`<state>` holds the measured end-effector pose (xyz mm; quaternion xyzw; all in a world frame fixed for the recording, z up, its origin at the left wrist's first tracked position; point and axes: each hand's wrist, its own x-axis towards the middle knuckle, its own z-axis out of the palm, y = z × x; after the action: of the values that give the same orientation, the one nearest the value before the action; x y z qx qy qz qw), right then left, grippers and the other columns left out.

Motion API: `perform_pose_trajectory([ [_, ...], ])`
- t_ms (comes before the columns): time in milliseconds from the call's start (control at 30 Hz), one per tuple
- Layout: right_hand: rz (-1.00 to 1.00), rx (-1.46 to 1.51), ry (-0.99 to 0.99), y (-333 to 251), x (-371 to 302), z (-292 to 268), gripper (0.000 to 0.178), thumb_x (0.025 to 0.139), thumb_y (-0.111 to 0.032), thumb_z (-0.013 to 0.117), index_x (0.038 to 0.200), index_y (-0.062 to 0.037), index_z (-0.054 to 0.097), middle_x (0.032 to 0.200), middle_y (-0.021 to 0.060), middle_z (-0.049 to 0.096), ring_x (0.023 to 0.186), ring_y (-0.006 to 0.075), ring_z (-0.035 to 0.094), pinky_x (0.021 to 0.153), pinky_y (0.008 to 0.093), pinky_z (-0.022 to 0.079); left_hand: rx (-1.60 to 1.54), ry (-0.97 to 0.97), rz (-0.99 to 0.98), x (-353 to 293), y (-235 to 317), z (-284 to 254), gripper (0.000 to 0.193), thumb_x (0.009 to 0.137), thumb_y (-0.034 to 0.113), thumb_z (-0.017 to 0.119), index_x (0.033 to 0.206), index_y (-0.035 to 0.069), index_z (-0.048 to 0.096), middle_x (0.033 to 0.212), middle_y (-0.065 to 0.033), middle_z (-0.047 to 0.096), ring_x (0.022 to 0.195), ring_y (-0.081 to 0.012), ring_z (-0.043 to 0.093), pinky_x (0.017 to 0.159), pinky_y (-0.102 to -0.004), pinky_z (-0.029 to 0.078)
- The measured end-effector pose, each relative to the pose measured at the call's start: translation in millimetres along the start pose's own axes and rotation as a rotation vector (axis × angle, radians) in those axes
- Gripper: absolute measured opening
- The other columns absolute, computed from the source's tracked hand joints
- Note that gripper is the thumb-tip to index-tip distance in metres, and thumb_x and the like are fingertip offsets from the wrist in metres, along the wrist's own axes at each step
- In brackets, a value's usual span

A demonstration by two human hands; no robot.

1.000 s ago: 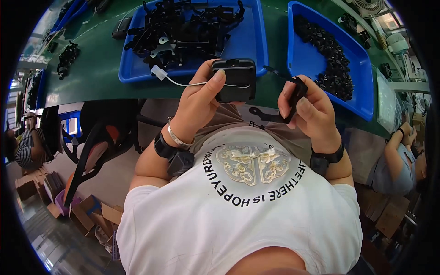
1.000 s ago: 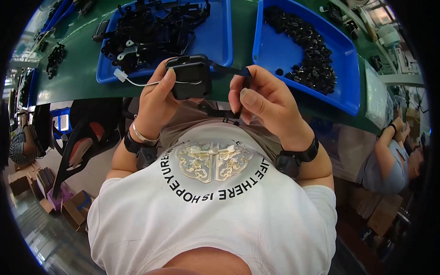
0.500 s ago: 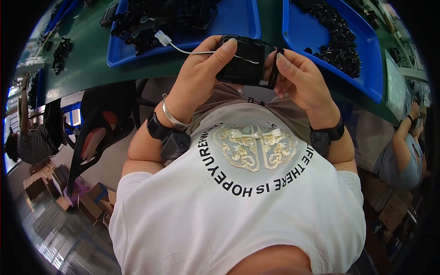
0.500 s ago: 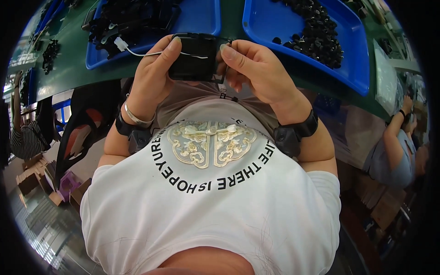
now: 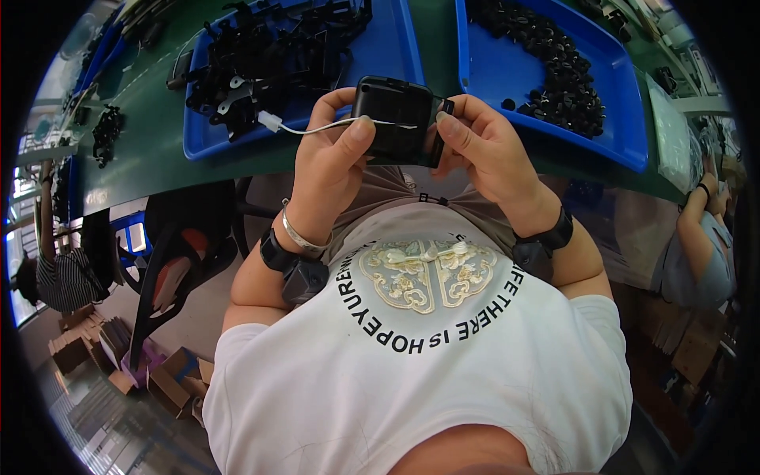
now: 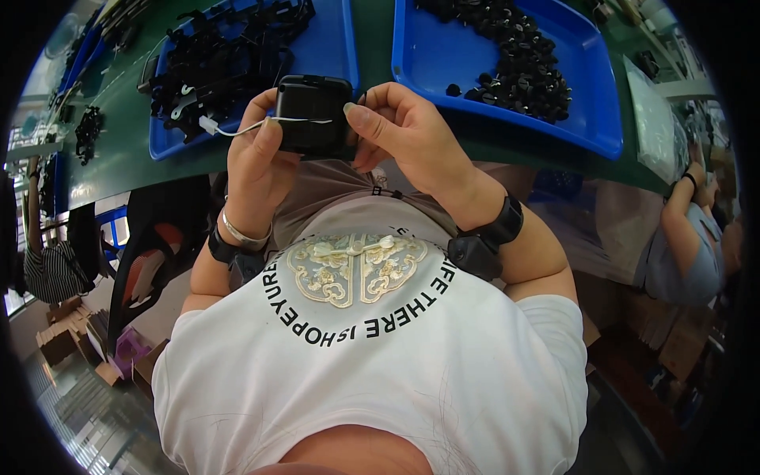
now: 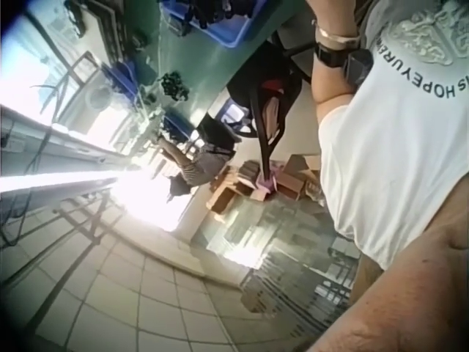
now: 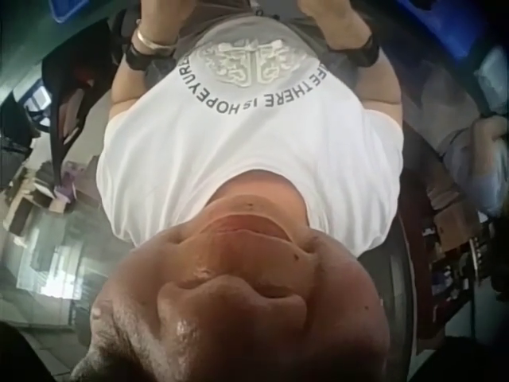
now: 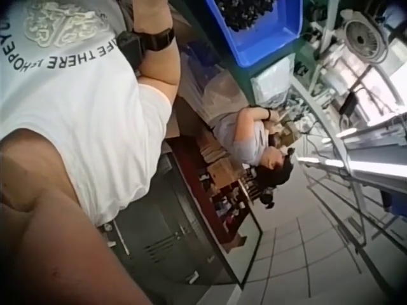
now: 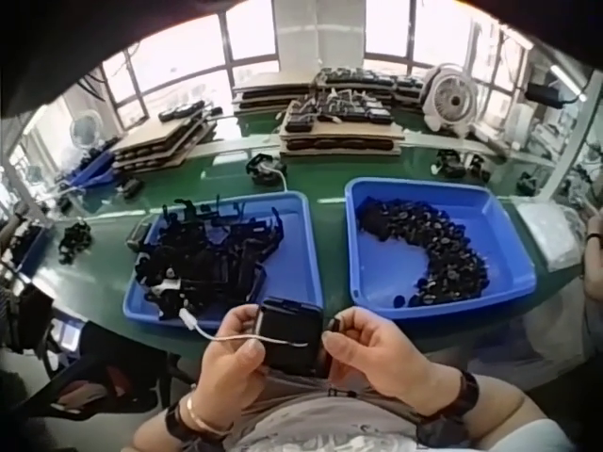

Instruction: The person assembles a device by fitting a metal bracket onto a black housing and inserting two plastic pins from a tray. After pressing the pins into place by hand, they set the completed assembly onto a stack on the workbench.

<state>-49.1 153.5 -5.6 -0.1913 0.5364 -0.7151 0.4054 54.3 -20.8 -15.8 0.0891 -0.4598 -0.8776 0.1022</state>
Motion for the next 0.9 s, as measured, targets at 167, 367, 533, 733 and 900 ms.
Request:
perform_pose_trajectory([
  [167, -0.044, 0.047, -0.003, -8.2, 4.8, 10.9, 0.029, 0.088, -0.026, 0.061, 0.099, -0.0022, 0.049, 0.084, 0.0068, 0.061, 0.066, 0.0111, 0.061, 0.057, 0.0229, 0.052, -0.105, -0.027, 0.135, -2.8, 1.8, 26.2, 0.072, 0.076, 0.030, 0.073, 0.128, 0.003, 0.031, 0.106, -0.0102, 0.057, 0.092, -0.0165, 0.058, 0.085, -0.0298, 0.047],
  [367, -0.132, 0.002, 0.001, 0.7, 7.5, 23.9, 0.031, 0.085, -0.024, 0.065, 0.098, -0.0023, 0.047, 0.082, 0.0064, 0.059, 0.067, 0.0101, 0.059, 0.060, 0.0213, 0.051, -0.072, 0.044, 0.237, 5.4, -1.6, 27.8, 0.065, 0.078, 0.025, 0.071, 0.127, 0.004, 0.033, 0.109, -0.0106, 0.054, 0.092, -0.0187, 0.059, 0.086, -0.0311, 0.048],
  [533, -0.175, -0.363, -0.051, -17.7, -1.4, 11.2, 0.029, 0.080, -0.018, 0.071, 0.095, -0.0015, 0.052, 0.082, 0.0033, 0.057, 0.068, 0.0075, 0.055, 0.060, 0.0209, 0.046, 0.046, 0.128, 0.174, 8.9, -1.3, 29.8, 0.053, 0.082, 0.017, 0.066, 0.125, 0.006, 0.036, 0.108, -0.0108, 0.053, 0.091, -0.0204, 0.060, 0.078, -0.0327, 0.053],
  [733, -0.574, -1.217, -0.032, -71.0, 1.4, -84.5, 0.019, 0.078, -0.011, 0.068, 0.091, 0.0004, 0.060, 0.080, 0.0057, 0.057, 0.064, 0.0109, 0.052, 0.059, 0.0219, 0.044, -0.004, -0.014, 0.096, 4.5, -1.8, 19.3, 0.050, 0.083, 0.015, 0.065, 0.124, 0.009, 0.038, 0.107, -0.0118, 0.053, 0.089, -0.0231, 0.061, 0.066, -0.0357, 0.058],
  [900, -0.110, -1.717, 0.241, -101.5, 2.2, -156.1, 0.037, 0.077, -0.019, 0.069, 0.107, -0.0023, 0.055, 0.087, 0.0111, 0.060, 0.078, 0.0221, 0.058, 0.071, 0.0307, 0.047, 0.007, -0.052, 0.066, 0.3, 1.1, 24.5, 0.051, 0.082, 0.016, 0.066, 0.124, 0.008, 0.038, 0.107, -0.0123, 0.053, 0.089, -0.0249, 0.062, 0.066, -0.0359, 0.058],
])
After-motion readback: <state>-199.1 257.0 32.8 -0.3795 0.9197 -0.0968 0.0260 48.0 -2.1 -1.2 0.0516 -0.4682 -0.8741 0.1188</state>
